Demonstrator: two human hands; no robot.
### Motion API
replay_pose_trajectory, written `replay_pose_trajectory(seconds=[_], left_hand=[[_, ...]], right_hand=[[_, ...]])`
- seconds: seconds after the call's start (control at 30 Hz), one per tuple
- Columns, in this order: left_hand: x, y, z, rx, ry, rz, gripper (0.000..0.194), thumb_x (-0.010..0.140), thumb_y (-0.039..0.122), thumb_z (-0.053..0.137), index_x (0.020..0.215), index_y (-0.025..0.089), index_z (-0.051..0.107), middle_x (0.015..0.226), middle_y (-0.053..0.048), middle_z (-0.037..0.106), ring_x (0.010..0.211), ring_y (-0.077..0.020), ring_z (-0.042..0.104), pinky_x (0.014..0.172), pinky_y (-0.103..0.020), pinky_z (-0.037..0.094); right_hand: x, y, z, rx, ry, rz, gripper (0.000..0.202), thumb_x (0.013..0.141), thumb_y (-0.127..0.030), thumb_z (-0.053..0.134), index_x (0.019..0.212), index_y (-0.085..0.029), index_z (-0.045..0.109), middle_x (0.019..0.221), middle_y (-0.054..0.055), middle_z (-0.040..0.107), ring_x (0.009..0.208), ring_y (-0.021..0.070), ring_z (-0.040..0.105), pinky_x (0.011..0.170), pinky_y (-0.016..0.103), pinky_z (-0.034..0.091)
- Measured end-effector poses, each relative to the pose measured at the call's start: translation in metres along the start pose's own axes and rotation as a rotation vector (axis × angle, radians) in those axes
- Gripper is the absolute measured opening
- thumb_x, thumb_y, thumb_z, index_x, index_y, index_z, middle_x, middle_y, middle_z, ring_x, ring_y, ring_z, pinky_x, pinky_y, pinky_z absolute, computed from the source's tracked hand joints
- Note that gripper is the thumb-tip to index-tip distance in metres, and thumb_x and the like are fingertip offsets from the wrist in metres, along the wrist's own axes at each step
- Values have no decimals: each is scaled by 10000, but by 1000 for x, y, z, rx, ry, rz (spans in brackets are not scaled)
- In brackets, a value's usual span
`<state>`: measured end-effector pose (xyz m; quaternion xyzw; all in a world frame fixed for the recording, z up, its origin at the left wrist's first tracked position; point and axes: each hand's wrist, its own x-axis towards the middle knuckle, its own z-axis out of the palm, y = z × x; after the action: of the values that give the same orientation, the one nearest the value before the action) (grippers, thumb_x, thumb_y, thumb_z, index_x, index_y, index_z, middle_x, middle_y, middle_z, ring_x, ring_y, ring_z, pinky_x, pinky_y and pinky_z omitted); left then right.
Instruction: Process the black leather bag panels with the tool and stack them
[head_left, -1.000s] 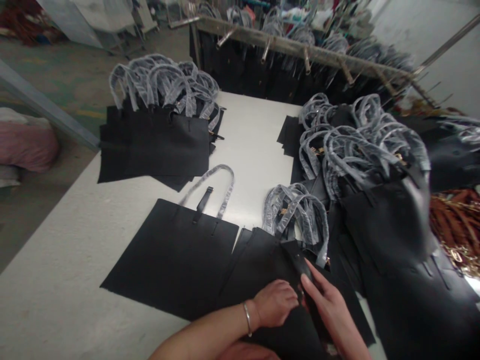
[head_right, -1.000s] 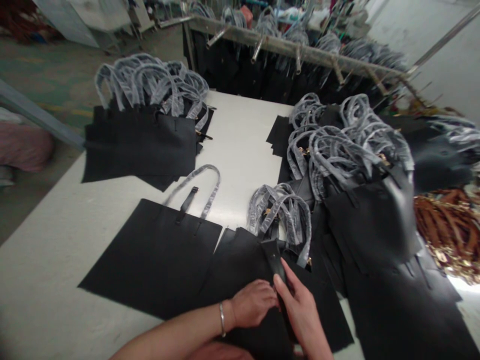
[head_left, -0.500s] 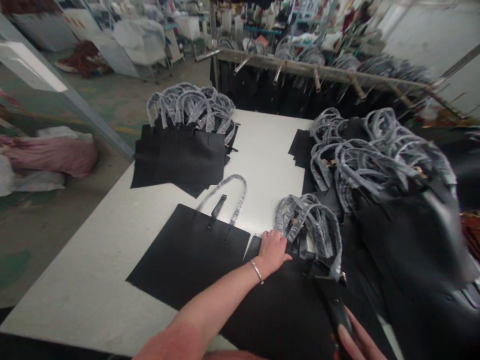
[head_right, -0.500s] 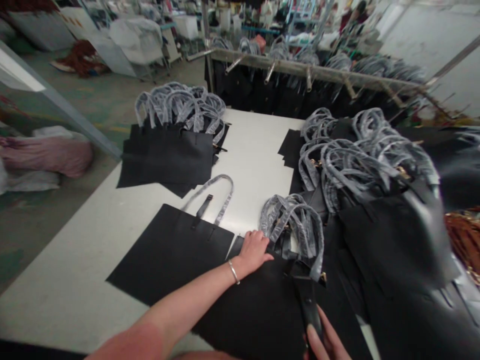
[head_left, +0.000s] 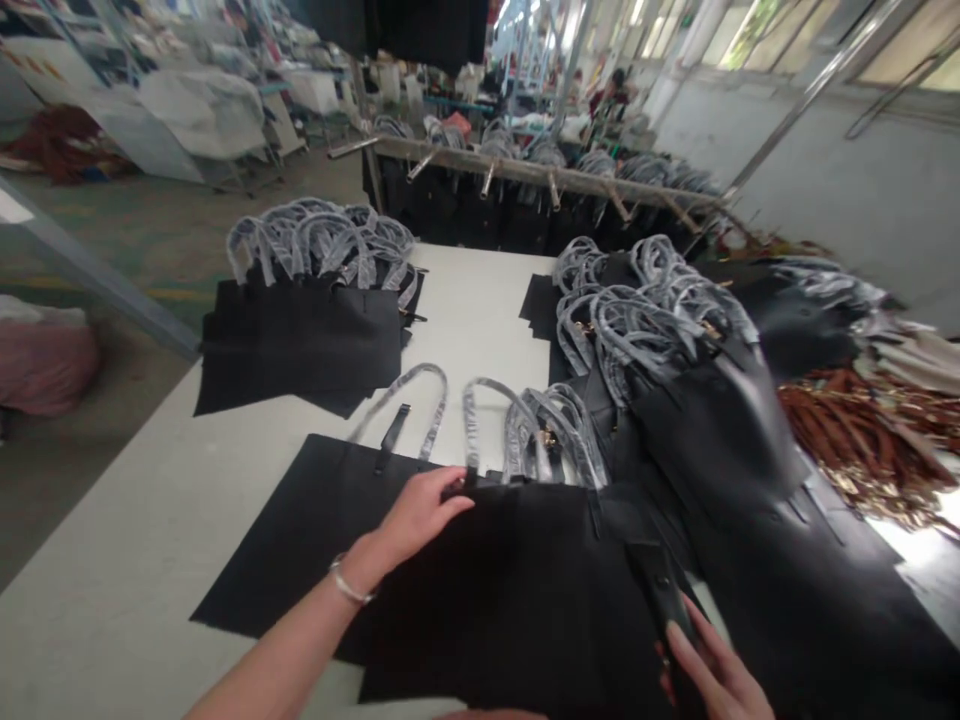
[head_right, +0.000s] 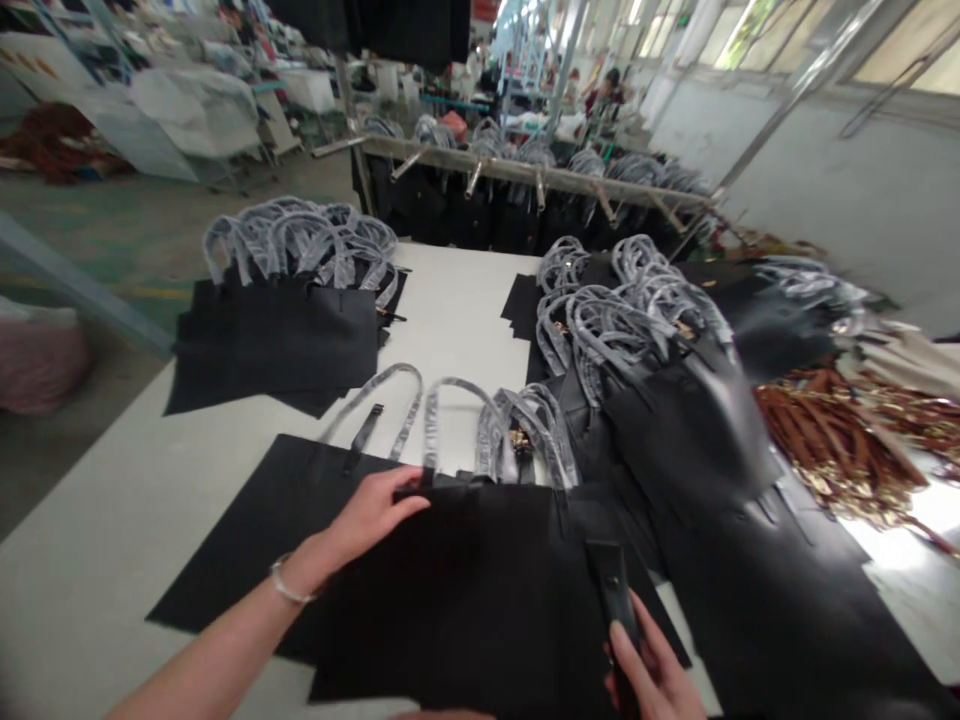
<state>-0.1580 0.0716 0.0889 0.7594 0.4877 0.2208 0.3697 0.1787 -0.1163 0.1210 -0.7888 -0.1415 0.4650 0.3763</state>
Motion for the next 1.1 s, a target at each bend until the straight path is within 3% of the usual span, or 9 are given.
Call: replay_pose_trajectory(seconds=[0.13, 0.23, 0.33, 0.5, 0.6, 0.7, 0.83, 0.97, 1.1], left_hand=[[-33, -61, -72, 247, 159, -286, 410, 824, 442, 579, 1150, 192, 578, 994, -58, 686, 880, -245, 639, 807, -336, 485], [-44, -89, -92, 616, 352, -461, 417, 842, 373, 521, 1192, 148, 548, 1026, -120, 662, 922, -331, 612, 815, -451, 475], [-31, -82, -61, 678, 426, -346, 385, 849, 322, 502, 1163, 107, 557, 1115, -168, 610, 1031, -349, 567, 890, -484, 444], [30, -28, 55, 142, 74, -126, 256, 838, 173, 523, 1086, 154, 586, 1075, -91, 627, 933, -187, 616, 860, -301, 480], [64, -9, 99, 120, -90, -81, 217, 819, 84, 513, 984, 175, 621, 984, -69, 641, 901, -176, 611, 845, -290, 464], [79, -12, 109, 127, -185, -62, 174, 747, 49, 591, 839, 192, 630, 892, -42, 638, 886, -185, 605, 836, -286, 445], [75, -31, 104, 120, -206, -114, 219, 702, 34, 639, 866, 177, 617, 915, -44, 618, 855, -177, 596, 808, -284, 440], [67, -41, 102, 69, -227, -170, 242, 661, 41, 680, 854, 174, 620, 785, 6, 618, 706, -138, 595, 713, -249, 454], [66, -39, 103, 23, -211, -178, 264, 646, 7, 651, 843, 181, 626, 749, 20, 618, 703, -135, 598, 696, -239, 458]], right_hand=[[8, 18, 7, 7, -79, 2, 956, 631, -599, 733, 1413, -174, 385, 612, -50, 639, 485, 132, 558, 452, 232, 455], [18, 27, 16, -27, -123, -2, 925, 650, -605, 704, 1404, -167, 395, 589, -60, 600, 452, 129, 536, 421, 241, 421], [26, 24, 29, -100, -169, -26, 866, 677, -593, 671, 1391, -171, 422, 586, -58, 587, 443, 131, 535, 411, 245, 415], [37, 1, 53, -188, -219, -65, 796, 696, -553, 644, 1370, -172, 461, 661, -36, 613, 434, 116, 531, 421, 246, 434], [39, -12, 62, -219, -228, -93, 763, 731, -534, 616, 1385, -180, 442, 697, -30, 613, 454, 114, 539, 436, 243, 445], [37, -17, 67, -242, -257, -81, 739, 754, -521, 606, 1396, -198, 431, 746, -19, 629, 471, 106, 540, 445, 235, 449], [34, -6, 77, -307, -388, -59, 658, 791, -473, 587, 1377, -199, 470, 738, -12, 640, 452, 95, 527, 434, 224, 437], [37, -2, 104, -379, -453, -91, 601, 830, -432, 546, 1372, -181, 480, 678, -20, 616, 443, 99, 542, 443, 221, 446], [43, -18, 130, -454, -436, -169, 600, 857, -449, 495, 1386, -166, 463, 699, -7, 618, 451, 108, 572, 458, 229, 458]])
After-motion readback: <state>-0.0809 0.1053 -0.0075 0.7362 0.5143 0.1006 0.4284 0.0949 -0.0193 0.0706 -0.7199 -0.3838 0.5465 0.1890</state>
